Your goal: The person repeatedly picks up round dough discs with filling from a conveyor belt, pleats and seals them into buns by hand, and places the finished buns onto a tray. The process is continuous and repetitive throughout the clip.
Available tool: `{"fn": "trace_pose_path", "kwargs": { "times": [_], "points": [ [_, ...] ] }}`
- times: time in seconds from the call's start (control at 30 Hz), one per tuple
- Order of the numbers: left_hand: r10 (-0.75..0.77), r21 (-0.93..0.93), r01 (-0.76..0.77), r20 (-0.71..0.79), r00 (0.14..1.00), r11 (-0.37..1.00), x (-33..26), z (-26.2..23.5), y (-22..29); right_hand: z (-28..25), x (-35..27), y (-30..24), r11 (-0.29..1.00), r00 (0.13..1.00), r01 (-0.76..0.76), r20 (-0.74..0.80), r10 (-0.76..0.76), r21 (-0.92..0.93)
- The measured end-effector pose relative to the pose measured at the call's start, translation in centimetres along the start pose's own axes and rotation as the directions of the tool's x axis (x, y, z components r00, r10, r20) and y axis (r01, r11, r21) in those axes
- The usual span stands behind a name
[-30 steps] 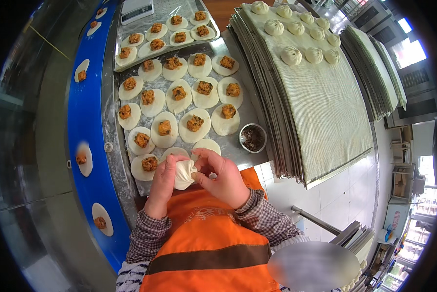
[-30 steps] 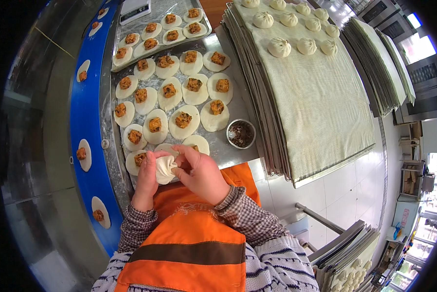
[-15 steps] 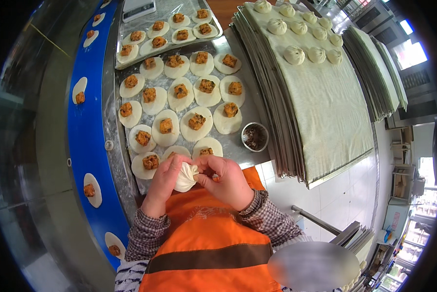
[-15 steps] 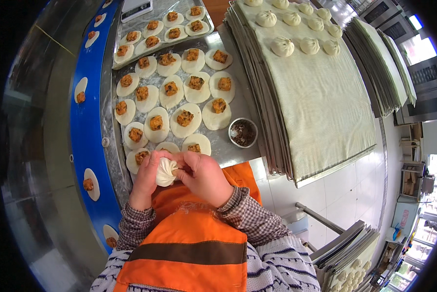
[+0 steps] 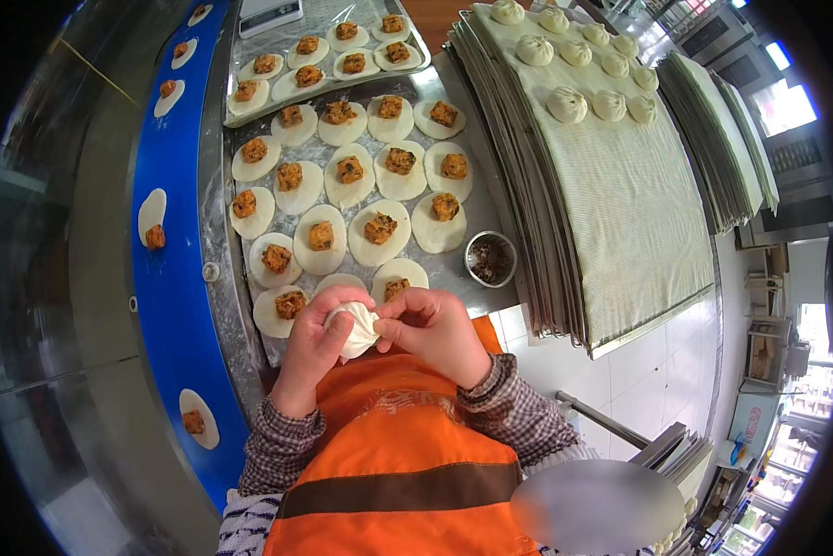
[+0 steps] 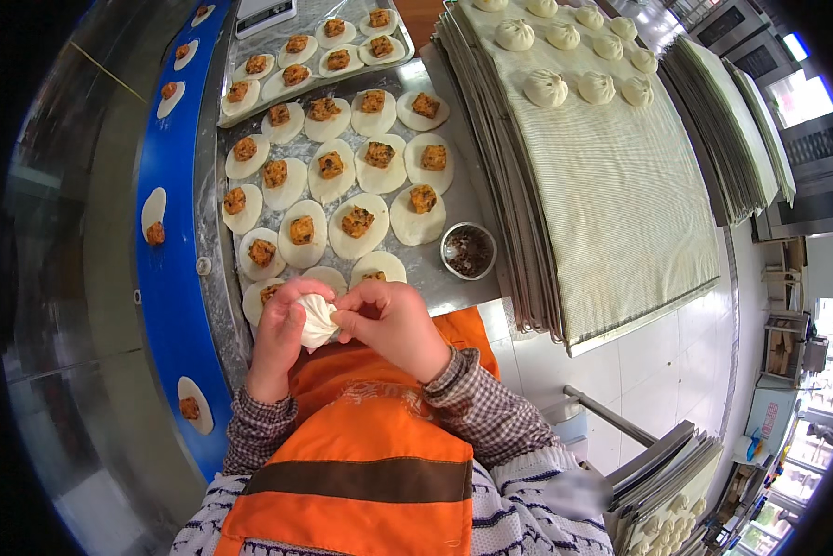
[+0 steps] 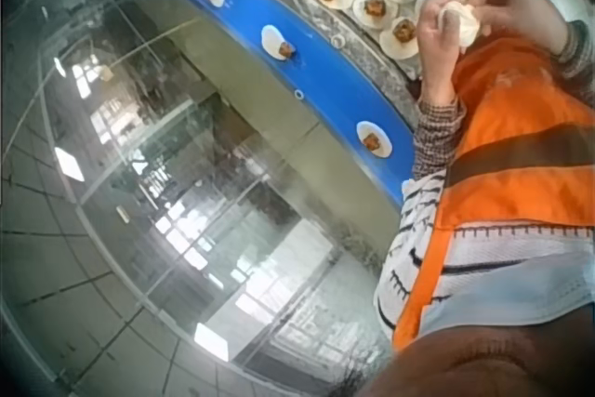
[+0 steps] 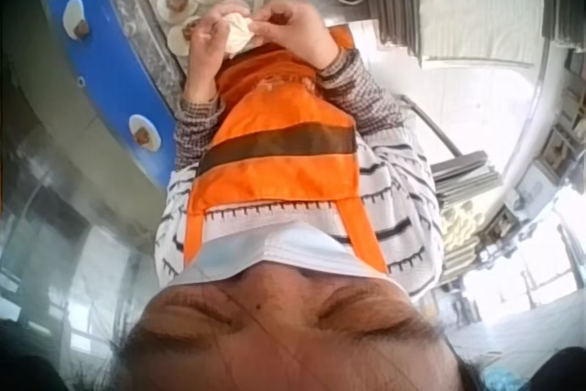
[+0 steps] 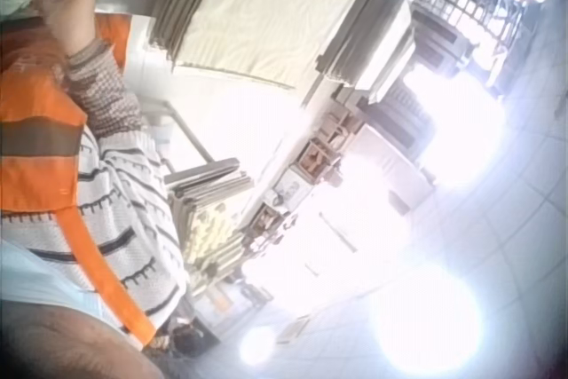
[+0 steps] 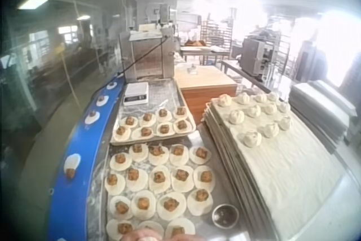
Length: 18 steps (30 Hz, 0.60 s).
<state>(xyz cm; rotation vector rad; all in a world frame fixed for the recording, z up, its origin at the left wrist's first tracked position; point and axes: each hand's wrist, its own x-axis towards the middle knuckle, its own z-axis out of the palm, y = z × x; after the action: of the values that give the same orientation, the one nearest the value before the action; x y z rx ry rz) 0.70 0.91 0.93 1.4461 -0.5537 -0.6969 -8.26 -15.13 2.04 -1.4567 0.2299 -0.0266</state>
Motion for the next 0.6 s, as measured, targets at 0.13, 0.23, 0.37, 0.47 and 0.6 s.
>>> {"fn": "trace_pose_path", "kwargs": {
  "times": [0.13,0.23,0.37,0.47,0.6],
  "points": [
    [-0.255,-0.196,0.256,0.031,0.966,0.947,-0.1,-0.1,0.8,0.2,0.1,-1.1,0.647,0.877,0.433,0.129,-0.463,-0.628],
    [-0.343,-0.309,0.339,0.042,0.938,0.889,0.3,0.1,0.1,0.7,-0.1,-1.9,0.751,0.917,0.364,0.069,-0.393,-0.551],
    [-0.269,-0.273,0.269,0.038,0.962,0.924,0.2,0.3,-1.0,0.1,-0.4,-2.0,0.801,0.957,0.274,0.068,-0.282,-0.532],
    [0.100,-0.088,-0.114,-0.148,0.984,0.990,0.2,2.1,0.2,-0.1,-0.5,-0.9,0.968,0.997,0.077,-0.010,-0.082,-0.237],
    [-0.055,-0.180,0.045,-0.050,0.997,0.983,-0.3,0.7,0.0,0.1,-0.2,-0.7,0.963,0.997,-0.078,0.043,0.069,0.258]
  ]
}}
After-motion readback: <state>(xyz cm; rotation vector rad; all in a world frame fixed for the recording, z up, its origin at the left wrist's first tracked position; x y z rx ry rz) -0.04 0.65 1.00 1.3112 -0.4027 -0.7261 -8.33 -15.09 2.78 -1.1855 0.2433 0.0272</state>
